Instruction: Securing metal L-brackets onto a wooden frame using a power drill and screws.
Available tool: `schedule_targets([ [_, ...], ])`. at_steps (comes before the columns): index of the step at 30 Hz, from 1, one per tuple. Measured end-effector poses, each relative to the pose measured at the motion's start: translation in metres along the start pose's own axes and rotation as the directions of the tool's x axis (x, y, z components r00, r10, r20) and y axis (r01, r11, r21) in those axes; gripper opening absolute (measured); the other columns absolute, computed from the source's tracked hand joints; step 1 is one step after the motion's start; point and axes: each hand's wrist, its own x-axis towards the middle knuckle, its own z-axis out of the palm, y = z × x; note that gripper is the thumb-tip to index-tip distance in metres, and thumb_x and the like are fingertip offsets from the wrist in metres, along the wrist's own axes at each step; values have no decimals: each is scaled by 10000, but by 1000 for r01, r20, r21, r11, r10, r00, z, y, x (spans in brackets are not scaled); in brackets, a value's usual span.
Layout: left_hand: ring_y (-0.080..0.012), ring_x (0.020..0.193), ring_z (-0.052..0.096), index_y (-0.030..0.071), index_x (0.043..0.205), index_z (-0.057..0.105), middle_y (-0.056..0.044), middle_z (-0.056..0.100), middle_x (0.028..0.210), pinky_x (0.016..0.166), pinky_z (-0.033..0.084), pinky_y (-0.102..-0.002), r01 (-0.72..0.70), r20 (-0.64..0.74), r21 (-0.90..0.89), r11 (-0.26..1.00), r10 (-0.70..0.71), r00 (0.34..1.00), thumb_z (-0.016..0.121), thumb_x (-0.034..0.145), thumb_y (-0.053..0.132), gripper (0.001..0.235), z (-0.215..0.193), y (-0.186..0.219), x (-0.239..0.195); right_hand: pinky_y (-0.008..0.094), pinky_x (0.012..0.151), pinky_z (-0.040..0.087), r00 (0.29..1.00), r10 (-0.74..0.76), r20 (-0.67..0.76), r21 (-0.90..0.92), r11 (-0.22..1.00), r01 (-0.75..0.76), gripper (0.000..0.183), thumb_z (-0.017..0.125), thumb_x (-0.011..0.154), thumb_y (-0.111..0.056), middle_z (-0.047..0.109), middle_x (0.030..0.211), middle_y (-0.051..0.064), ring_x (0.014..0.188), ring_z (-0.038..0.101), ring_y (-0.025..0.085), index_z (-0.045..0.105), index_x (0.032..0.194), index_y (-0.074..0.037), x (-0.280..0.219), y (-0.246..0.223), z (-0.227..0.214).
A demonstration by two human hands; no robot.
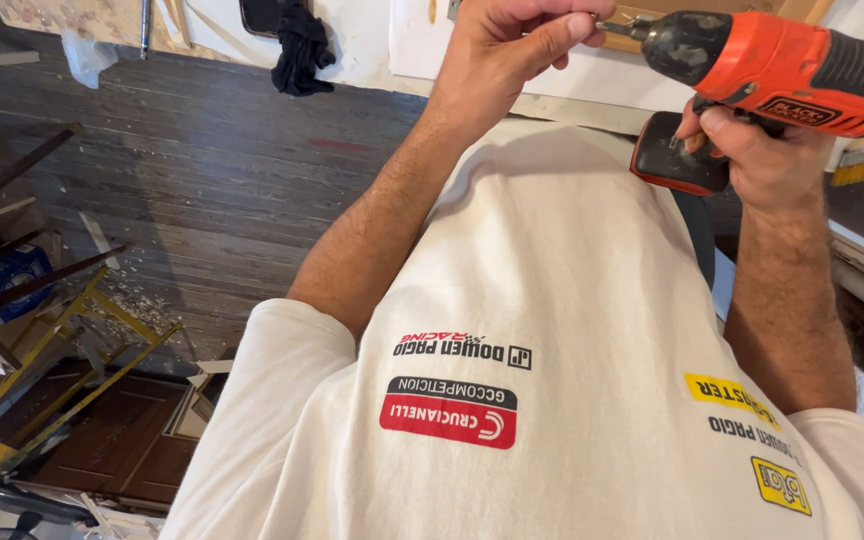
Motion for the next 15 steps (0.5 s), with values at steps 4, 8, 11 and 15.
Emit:
schedule_targets([
  [4, -104, 775, 603, 121, 1128, 786, -43, 793, 940, 694, 527, -246, 57, -8, -35, 998, -58, 998, 732, 1005, 221, 167, -2, 4, -2, 432, 717, 585, 1000, 10, -10, -11, 1000, -10, 103, 579, 1035, 80, 583, 911, 241, 792, 646, 360, 511, 1113, 84, 3, -14, 6],
  [8, -101, 826, 653, 140, 1139, 781, -41, 800, 941, 680, 548, -249, 17, -7, 39, 999, -17, 1000, 723, 1011, 216, 160, -3, 1, -2, 442, 740, 585, 999, -25, 45, -69, 997, 28, 199, 542, 1055, 117, 611, 958, 292, 752, 612, 343, 514, 1251, 136, 7, -27, 13],
  [11, -97, 889, 698, 151, 1153, 777, -41, 802, 947, 673, 540, -248, -7, -2, 58, 998, 8, 1000, 721, 1018, 200, 154, -4, -2, -2, 453, 752, 594, 998, -31, 50, -72, 997, 34, 185, 550, 1053, 115, 616, 958, 289, 750, 610, 341, 523, 1234, 143, 7, -27, 12],
  [15, -89, 812, 633, 142, 1133, 786, -16, 792, 924, 669, 528, -255, 19, -21, 57, 998, -18, 1000, 728, 1007, 207, 153, -4, 0, -2, 422, 723, 575, 999, 19, 30, -57, 998, -18, 142, 543, 1059, 86, 605, 944, 278, 742, 605, 333, 513, 1195, 112, 4, -24, 11],
])
